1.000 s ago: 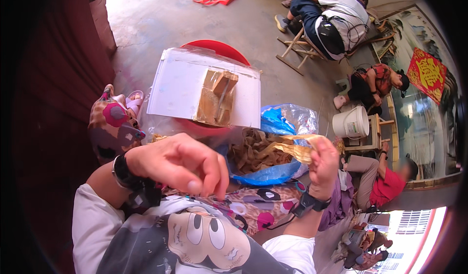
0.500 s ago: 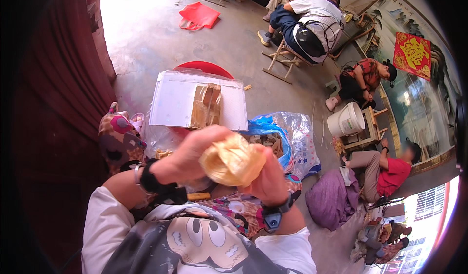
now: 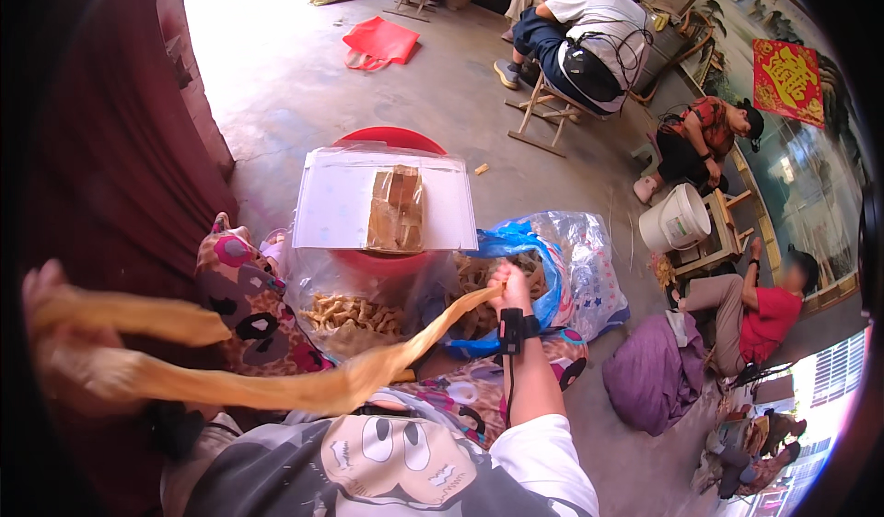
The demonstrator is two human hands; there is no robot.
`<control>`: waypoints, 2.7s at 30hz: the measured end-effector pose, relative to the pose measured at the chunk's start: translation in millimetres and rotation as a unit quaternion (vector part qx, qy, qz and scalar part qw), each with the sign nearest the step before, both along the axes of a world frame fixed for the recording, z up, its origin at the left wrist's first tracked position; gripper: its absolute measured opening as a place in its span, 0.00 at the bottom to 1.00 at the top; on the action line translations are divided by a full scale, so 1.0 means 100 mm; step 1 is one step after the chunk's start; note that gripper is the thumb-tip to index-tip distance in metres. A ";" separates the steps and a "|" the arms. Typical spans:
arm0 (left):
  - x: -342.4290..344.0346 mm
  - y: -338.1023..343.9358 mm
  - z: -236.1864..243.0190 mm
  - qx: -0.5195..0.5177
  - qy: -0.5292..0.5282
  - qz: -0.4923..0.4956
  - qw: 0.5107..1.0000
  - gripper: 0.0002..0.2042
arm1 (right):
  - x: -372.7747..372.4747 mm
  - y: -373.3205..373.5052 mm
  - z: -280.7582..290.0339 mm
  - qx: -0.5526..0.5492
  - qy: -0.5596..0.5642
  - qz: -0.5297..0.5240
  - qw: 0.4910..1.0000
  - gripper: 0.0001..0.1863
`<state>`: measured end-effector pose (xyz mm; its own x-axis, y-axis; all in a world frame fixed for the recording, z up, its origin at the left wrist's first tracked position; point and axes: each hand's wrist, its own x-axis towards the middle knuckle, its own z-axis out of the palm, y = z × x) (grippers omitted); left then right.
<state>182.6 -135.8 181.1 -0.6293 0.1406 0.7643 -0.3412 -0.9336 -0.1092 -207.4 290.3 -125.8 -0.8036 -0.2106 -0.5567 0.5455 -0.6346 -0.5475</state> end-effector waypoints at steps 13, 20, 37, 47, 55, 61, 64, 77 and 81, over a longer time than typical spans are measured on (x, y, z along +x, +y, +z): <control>-1.67 1.55 -0.92 -0.728 -0.045 0.483 0.485 0.06 | 1.05 -0.04 2.78 0.291 0.540 0.088 0.785 0.13; -1.81 1.72 -1.13 -0.814 0.121 0.512 0.248 0.05 | 0.72 0.03 2.47 0.481 0.586 0.067 0.649 0.15; -1.66 1.19 -1.39 -0.814 0.110 0.569 0.033 0.11 | 0.95 -0.04 1.67 0.583 0.536 0.297 0.533 0.09; -2.06 1.40 -1.10 -0.706 0.299 0.638 0.072 0.15 | 1.06 -0.82 1.68 0.143 0.390 0.542 0.731 0.23; -2.06 1.13 -1.49 -0.774 0.115 0.605 0.146 0.13 | 0.98 -0.85 1.58 -0.154 0.142 0.486 0.848 0.09; -1.97 1.36 -1.55 -0.857 -0.129 0.153 0.475 0.14 | 1.06 -1.09 1.38 0.169 0.494 0.459 0.719 0.16; -1.98 1.22 -1.39 -0.786 -0.227 0.106 0.565 0.14 | 1.11 -1.12 1.40 0.323 0.559 0.419 0.638 0.11; -2.08 1.37 -1.46 -0.832 -0.094 0.422 0.348 0.07 | 0.99 -1.07 1.20 -0.051 0.186 0.401 0.896 0.11; -2.14 1.51 -1.35 -0.734 0.152 0.568 0.339 0.09 | 0.95 -0.99 1.17 -0.107 0.147 0.477 0.860 0.16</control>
<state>-31.8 15.3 46.5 -0.8384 0.3084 0.4495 0.5428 0.5475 0.6368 -112.6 191.3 -8.6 -0.3074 -0.9245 -0.2255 0.7312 -0.0778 -0.6777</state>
